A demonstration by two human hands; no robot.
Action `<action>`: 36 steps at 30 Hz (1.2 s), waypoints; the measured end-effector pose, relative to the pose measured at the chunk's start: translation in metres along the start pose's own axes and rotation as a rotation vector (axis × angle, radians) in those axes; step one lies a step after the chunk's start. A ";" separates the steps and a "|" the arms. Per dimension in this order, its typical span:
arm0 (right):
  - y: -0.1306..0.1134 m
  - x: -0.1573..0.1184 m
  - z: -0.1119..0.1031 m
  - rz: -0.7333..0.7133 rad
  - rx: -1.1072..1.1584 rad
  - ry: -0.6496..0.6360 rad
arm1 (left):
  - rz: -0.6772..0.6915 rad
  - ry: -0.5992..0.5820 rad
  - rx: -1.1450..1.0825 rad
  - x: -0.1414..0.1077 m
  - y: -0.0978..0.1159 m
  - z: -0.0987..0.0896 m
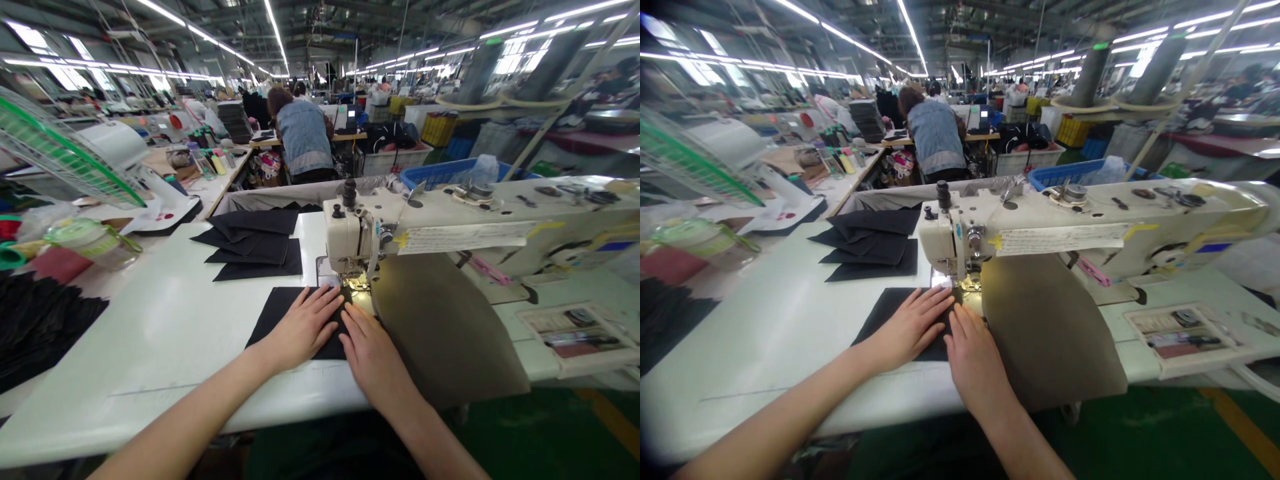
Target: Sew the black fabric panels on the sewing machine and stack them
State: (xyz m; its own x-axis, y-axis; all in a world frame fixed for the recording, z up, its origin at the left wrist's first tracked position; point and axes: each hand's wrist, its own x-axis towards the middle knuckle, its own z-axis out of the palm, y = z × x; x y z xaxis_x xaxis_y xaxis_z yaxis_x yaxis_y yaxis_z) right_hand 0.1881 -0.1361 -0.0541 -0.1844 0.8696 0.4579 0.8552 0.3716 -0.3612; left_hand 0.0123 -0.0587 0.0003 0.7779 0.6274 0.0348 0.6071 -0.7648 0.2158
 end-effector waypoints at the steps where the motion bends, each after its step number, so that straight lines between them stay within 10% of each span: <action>1: 0.001 0.001 0.000 -0.002 0.006 0.007 | 0.004 0.005 -0.007 0.000 -0.001 0.000; 20: 0.001 0.009 0.000 -0.025 -0.021 -0.006 | 0.003 0.024 0.020 0.005 -0.012 0.001; 29: 0.010 -0.069 -0.082 -0.064 -0.099 0.283 | 0.253 -0.026 -0.064 -0.030 0.029 -0.005; 36: 0.068 -0.102 -0.124 -0.386 -0.290 -0.009 | 0.262 0.040 -0.079 -0.036 0.029 -0.001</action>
State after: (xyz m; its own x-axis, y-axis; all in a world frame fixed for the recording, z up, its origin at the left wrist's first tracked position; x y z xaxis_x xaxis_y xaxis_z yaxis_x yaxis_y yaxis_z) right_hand 0.3252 -0.2396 -0.0247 -0.5178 0.6893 0.5066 0.8231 0.5629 0.0754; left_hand 0.0018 -0.1037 0.0068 0.8990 0.4159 0.1375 0.3701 -0.8890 0.2696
